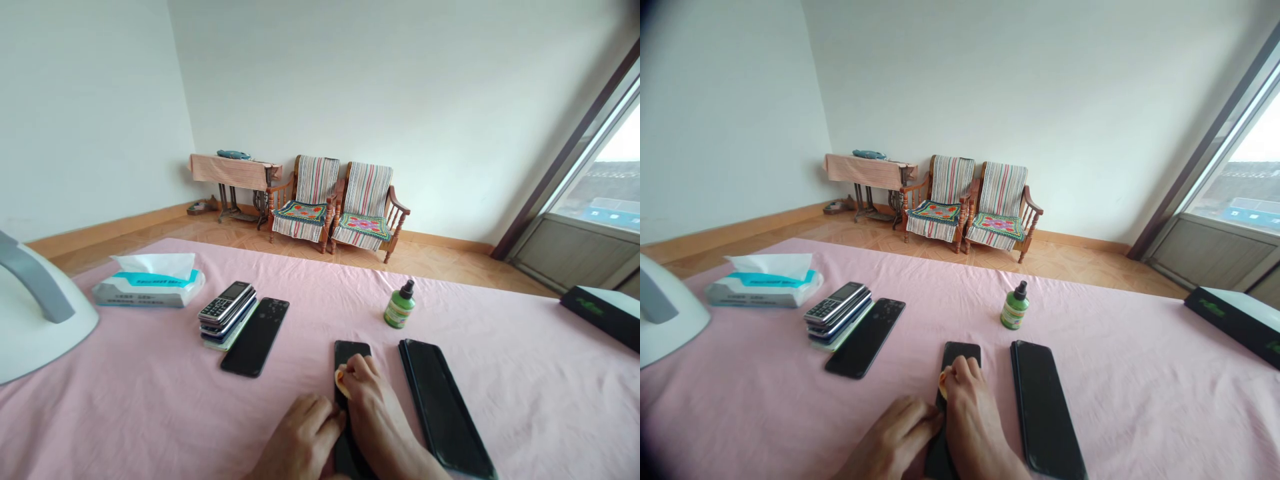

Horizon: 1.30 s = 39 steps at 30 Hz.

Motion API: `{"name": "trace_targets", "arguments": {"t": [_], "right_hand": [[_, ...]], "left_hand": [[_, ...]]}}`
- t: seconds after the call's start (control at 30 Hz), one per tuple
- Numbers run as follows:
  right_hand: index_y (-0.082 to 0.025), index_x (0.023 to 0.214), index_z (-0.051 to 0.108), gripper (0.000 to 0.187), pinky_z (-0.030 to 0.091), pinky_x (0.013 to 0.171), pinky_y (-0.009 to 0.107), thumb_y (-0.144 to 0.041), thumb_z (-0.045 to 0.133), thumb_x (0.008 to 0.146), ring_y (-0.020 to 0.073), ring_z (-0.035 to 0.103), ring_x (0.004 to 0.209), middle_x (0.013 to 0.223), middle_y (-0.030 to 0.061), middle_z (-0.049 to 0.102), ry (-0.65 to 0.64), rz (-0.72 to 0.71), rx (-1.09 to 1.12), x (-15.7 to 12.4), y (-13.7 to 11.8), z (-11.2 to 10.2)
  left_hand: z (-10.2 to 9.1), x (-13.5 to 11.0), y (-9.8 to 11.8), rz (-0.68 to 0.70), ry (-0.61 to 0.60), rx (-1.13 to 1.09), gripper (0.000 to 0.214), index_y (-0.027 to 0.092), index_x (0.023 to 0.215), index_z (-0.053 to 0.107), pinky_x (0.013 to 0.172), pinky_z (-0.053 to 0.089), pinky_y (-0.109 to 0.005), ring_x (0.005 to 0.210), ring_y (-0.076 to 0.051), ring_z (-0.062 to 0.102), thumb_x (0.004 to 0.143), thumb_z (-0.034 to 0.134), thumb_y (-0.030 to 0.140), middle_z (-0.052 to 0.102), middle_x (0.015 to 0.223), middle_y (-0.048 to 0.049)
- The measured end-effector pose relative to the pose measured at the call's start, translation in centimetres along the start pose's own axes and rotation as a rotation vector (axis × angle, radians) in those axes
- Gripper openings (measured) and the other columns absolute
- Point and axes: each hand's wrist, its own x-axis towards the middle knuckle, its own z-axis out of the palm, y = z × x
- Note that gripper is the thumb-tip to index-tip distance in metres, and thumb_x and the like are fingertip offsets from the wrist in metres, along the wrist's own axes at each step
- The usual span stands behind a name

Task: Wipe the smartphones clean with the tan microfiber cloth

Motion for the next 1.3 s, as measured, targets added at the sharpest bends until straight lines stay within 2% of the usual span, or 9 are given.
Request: {"name": "trace_targets", "arguments": {"t": [0.23, 0.4, 0.5, 0.6, 0.73, 0.87, 1.0, 1.2, 1.3], "right_hand": [[-0.017, 0.075, 0.061, 0.028, 0.036, 0.07, 0.027, 0.0, 0.042, 0.087, 0.0172, 0.048, 0.081, 0.088, 0.006, 0.057, 0.082, -0.033, -0.073, 3.4, 1.0, 0.0], [-0.017, 0.071, 0.06, 0.026, 0.036, 0.07, 0.025, -0.001, 0.046, 0.087, 0.0165, 0.048, 0.083, 0.086, 0.0038, 0.056, 0.067, -0.042, 0.002, 0.8, 0.0, 0.0], [-0.018, 0.075, 0.061, 0.026, 0.036, 0.07, 0.024, 0.0, 0.046, 0.086, 0.0155, 0.048, 0.083, 0.088, 0.003, 0.056, 0.05, -0.054, 0.042, -0.3, -0.2, 0.0], [-0.017, 0.073, 0.061, 0.027, 0.037, 0.072, 0.025, 0.001, 0.045, 0.085, 0.0159, 0.048, 0.085, 0.088, 0.0039, 0.056, 0.064, -0.039, 0.001, 1.0, 0.2, -0.1], [-0.016, 0.074, 0.061, 0.029, 0.037, 0.074, 0.025, 0.003, 0.042, 0.083, 0.016, 0.048, 0.084, 0.089, 0.0056, 0.057, 0.091, -0.043, -0.052, 3.2, 0.7, -0.1], [-0.017, 0.072, 0.059, 0.028, 0.036, 0.073, 0.026, 0.002, 0.043, 0.083, 0.017, 0.048, 0.084, 0.086, 0.0045, 0.056, 0.095, -0.063, -0.032, 1.1, 0.0, 0.1], [-0.018, 0.074, 0.059, 0.026, 0.037, 0.071, 0.025, 0.002, 0.045, 0.082, 0.0164, 0.047, 0.082, 0.086, 0.0033, 0.054, 0.043, -0.108, 0.046, -1.4, -0.6, 0.4], [-0.017, 0.073, 0.061, 0.029, 0.037, 0.078, 0.026, 0.006, 0.044, 0.077, 0.0173, 0.047, 0.087, 0.088, 0.0045, 0.055, 0.093, -0.05, 0.002, 0.9, -0.1, -0.1], [-0.017, 0.072, 0.06, 0.029, 0.037, 0.077, 0.026, 0.006, 0.044, 0.076, 0.0169, 0.047, 0.086, 0.087, 0.0043, 0.055, 0.093, -0.042, 0.005, 0.8, -0.2, 0.0]], "left_hand": [[1.1, -0.3, -0.5, 0.014, 0.068, -0.051, 0.059, 0.017, 0.116, 0.06, 0.089, 0.048, -0.04, 0.098, -0.027, 0.055, 0.065, 0.086, 0.03, 0.062, 0.108, -0.007], [0.5, -0.4, 0.2, -0.021, 0.088, -0.068, 0.046, 0.02, 0.11, 0.063, 0.087, 0.048, -0.041, 0.098, -0.027, 0.055, 0.07, 0.081, 0.035, 0.062, 0.105, -0.0054], [0.0, -0.4, 0.6, -0.062, 0.076, -0.095, 0.043, 0.02, 0.107, 0.065, 0.089, 0.047, -0.041, 0.1, -0.028, 0.055, 0.069, 0.082, 0.03, 0.062, 0.106, -0.0055], [-0.5, -0.5, 1.2, -0.08, 0.064, -0.12, 0.045, 0.018, 0.106, 0.065, 0.092, 0.047, -0.04, 0.102, -0.027, 0.055, 0.065, 0.085, 0.024, 0.062, 0.107, -0.0056], [-0.9, -0.7, 1.7, -0.097, 0.108, -0.14, 0.053, 0.018, 0.109, 0.064, 0.095, 0.046, -0.038, 0.104, -0.026, 0.054, 0.061, 0.088, 0.017, 0.062, 0.111, -0.0048], [-1.0, -0.8, 1.9, -0.126, 0.083, -0.123, 0.052, 0.017, 0.105, 0.066, 0.094, 0.046, -0.039, 0.102, -0.027, 0.055, 0.059, 0.089, 0.017, 0.063, 0.107, -0.0053], [-1.1, -0.7, 1.8, -0.116, 0.082, -0.126, 0.054, 0.017, 0.107, 0.066, 0.097, 0.044, -0.039, 0.107, -0.027, 0.053, 0.058, 0.089, 0.014, 0.062, 0.114, -0.0059], [-1.0, -0.7, 1.5, -0.11, 0.044, -0.101, 0.043, 0.018, 0.101, 0.066, 0.09, 0.045, -0.039, 0.098, -0.026, 0.055, 0.063, 0.087, 0.023, 0.062, 0.101, -0.0042], [-1.0, -0.7, 1.4, -0.098, 0.037, -0.098, 0.043, 0.019, 0.099, 0.066, 0.088, 0.046, -0.038, 0.097, -0.026, 0.055, 0.062, 0.088, 0.023, 0.063, 0.1, -0.0034]]}}
